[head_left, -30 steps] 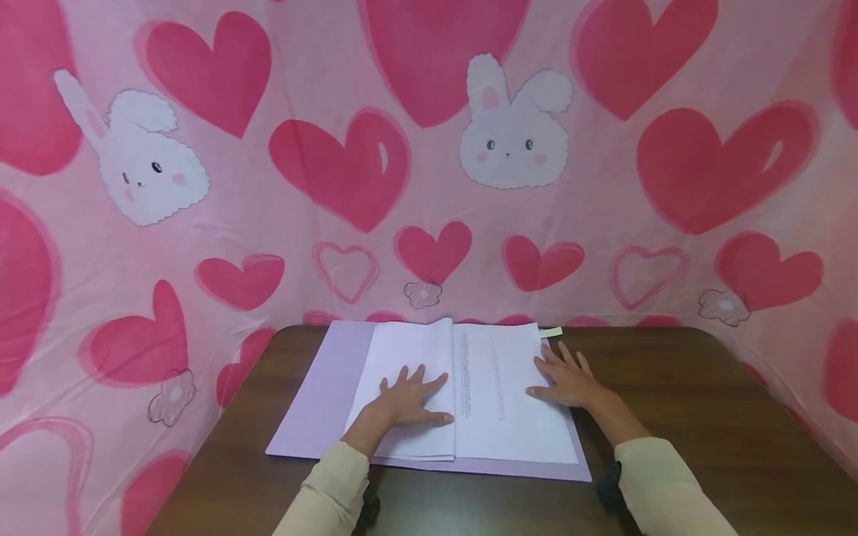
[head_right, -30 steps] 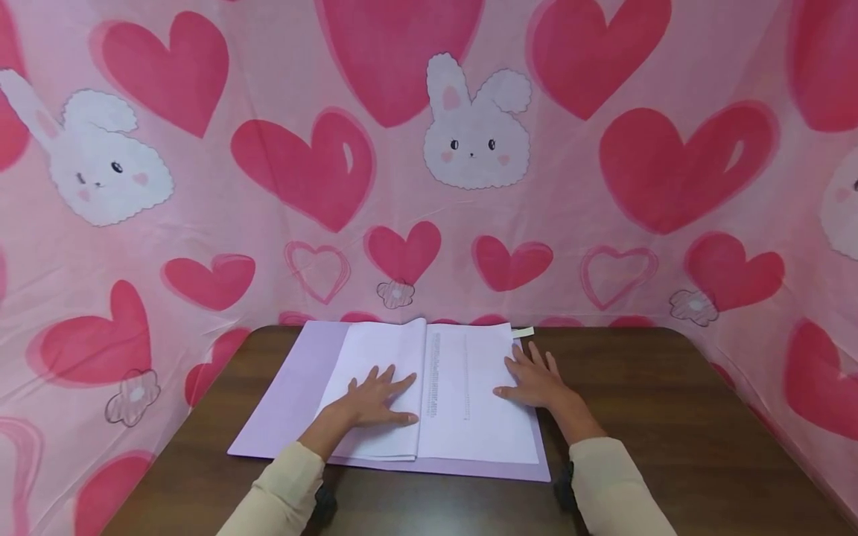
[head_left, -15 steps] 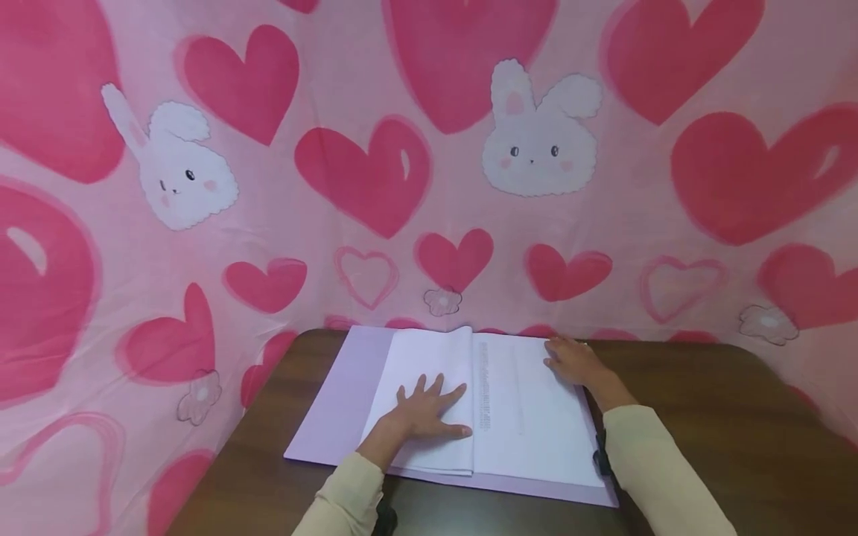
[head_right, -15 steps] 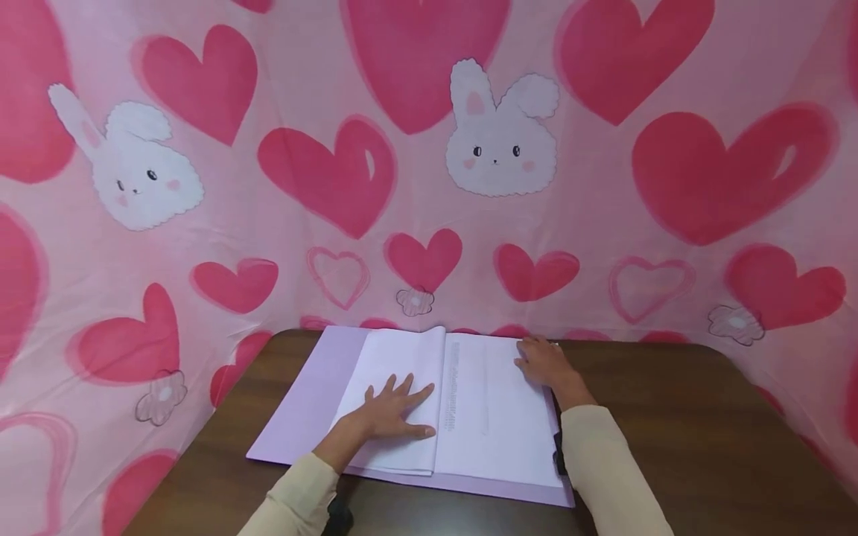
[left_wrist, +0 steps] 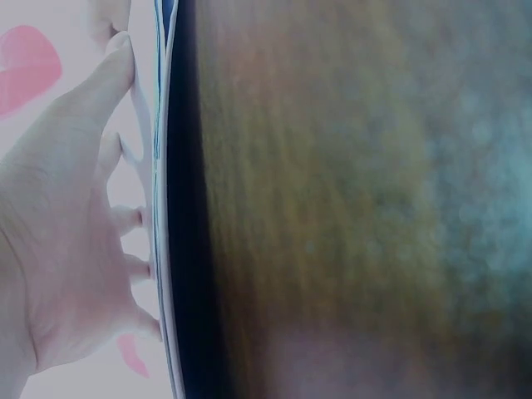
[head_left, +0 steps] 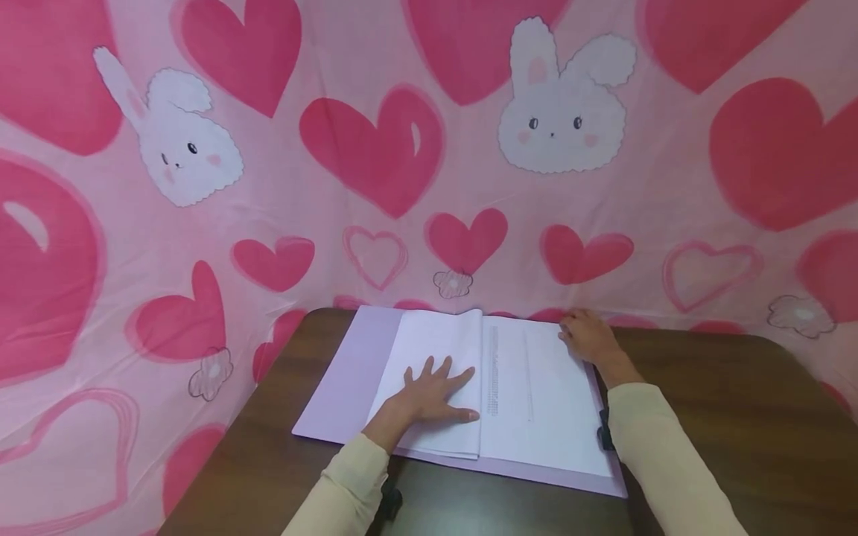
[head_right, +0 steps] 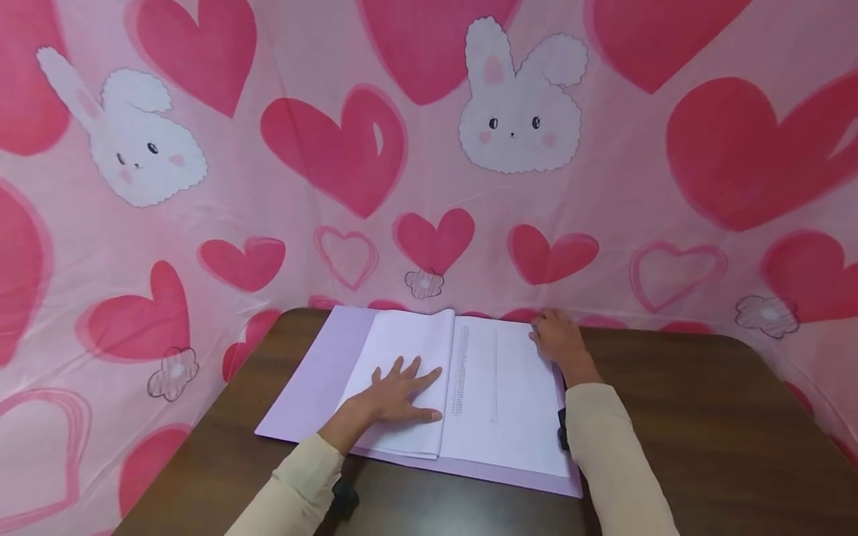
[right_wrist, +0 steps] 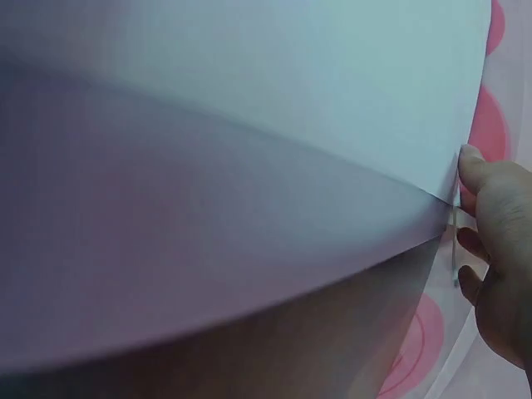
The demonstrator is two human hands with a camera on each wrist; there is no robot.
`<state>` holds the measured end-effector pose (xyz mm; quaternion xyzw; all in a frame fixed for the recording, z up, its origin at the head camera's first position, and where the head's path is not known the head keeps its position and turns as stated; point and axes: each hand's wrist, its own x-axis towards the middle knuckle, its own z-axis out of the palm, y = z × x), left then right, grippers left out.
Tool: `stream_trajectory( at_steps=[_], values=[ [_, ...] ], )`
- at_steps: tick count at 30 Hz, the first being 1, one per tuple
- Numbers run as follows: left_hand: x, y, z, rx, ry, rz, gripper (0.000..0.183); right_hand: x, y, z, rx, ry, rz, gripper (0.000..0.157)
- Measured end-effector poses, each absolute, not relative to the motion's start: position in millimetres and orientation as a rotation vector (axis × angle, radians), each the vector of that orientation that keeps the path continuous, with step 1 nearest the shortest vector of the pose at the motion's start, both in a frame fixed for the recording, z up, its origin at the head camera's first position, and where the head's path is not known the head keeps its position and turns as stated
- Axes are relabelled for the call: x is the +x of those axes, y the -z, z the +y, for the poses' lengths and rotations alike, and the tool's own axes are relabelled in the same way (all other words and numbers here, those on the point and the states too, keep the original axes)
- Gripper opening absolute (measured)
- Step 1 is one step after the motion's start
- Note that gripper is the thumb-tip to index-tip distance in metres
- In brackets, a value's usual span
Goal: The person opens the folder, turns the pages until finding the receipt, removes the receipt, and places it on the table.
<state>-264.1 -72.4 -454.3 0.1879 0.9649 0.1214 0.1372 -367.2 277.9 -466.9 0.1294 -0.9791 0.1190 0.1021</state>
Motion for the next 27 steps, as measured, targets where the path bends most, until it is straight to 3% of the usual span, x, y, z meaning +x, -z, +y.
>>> stream_trajectory(
  at_steps=[9, 16, 27],
  values=[
    [-267, 453, -68, 0.565, -0.34, 2.781, 0.087, -372, 459, 282, 0.314, -0.378, -2.906, 0.034],
    [-265, 452, -66, 0.562, -0.347, 2.789, 0.088, -370, 449, 277, 0.317, -0.305, -2.777, 0.014],
    [-260, 452, -72, 0.538, -0.359, 2.809, 0.088, -370, 456, 269, 0.338, -0.216, -2.694, 0.019]
  ],
)
